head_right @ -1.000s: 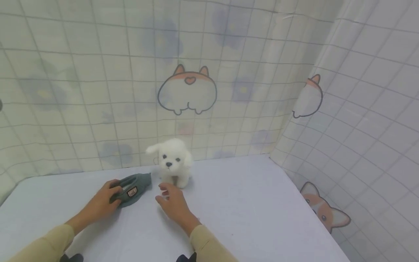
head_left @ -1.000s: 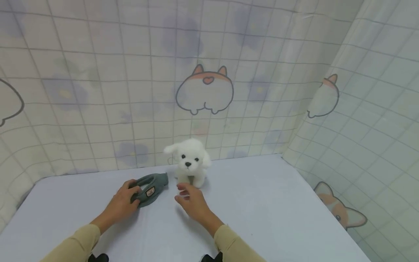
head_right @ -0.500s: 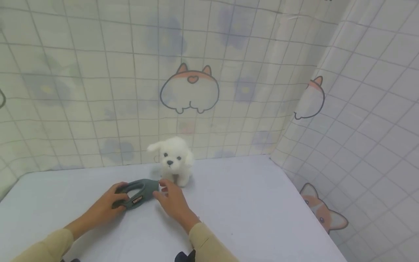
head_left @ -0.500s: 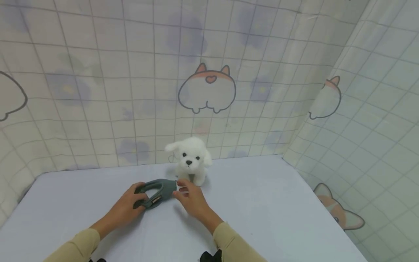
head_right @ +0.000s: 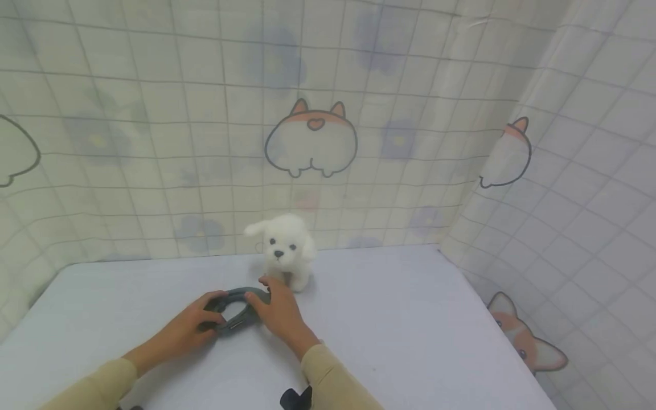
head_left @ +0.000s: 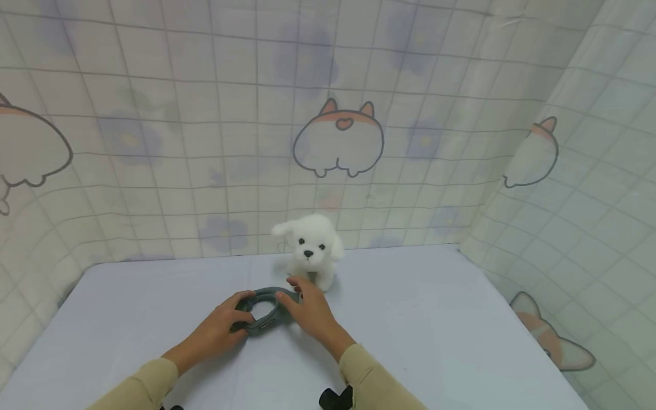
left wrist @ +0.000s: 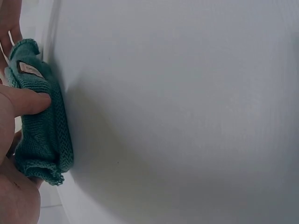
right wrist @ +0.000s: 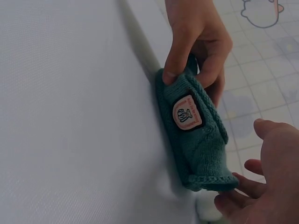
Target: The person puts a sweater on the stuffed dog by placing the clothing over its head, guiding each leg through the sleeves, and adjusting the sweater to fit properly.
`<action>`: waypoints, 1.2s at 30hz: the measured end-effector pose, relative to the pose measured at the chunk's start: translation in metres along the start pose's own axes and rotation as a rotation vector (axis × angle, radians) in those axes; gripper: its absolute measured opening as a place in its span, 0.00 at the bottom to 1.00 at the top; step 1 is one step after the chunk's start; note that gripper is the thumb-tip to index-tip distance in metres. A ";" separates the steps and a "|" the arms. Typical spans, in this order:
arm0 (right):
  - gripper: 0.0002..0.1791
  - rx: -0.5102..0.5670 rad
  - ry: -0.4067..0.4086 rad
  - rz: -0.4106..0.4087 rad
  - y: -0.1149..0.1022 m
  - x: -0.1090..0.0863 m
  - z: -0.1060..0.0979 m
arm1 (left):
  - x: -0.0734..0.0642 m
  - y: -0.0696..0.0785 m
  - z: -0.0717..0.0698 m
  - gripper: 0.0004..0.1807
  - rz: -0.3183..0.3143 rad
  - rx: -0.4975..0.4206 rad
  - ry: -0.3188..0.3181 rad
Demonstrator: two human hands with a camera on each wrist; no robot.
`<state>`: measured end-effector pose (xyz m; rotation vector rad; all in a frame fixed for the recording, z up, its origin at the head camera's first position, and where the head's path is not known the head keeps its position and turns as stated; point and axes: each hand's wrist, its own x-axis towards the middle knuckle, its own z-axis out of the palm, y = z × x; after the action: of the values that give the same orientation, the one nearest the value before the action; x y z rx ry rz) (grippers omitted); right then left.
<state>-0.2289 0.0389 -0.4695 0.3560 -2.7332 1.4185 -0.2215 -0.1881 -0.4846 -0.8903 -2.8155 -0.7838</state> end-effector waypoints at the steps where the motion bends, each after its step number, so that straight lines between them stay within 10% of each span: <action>1: 0.29 -0.012 0.000 -0.006 0.000 0.000 0.001 | 0.000 0.001 0.001 0.11 0.003 0.001 -0.006; 15: 0.24 -0.246 -0.035 -0.031 -0.004 0.010 0.011 | 0.004 0.012 0.004 0.10 0.097 -0.021 -0.036; 36: 0.23 -0.431 -0.153 -0.067 0.000 0.028 0.019 | 0.020 0.018 0.011 0.19 -0.293 0.131 0.128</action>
<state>-0.2546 0.0177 -0.4764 0.5396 -3.0086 0.7819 -0.2268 -0.1595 -0.4815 -0.3989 -2.8763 -0.6486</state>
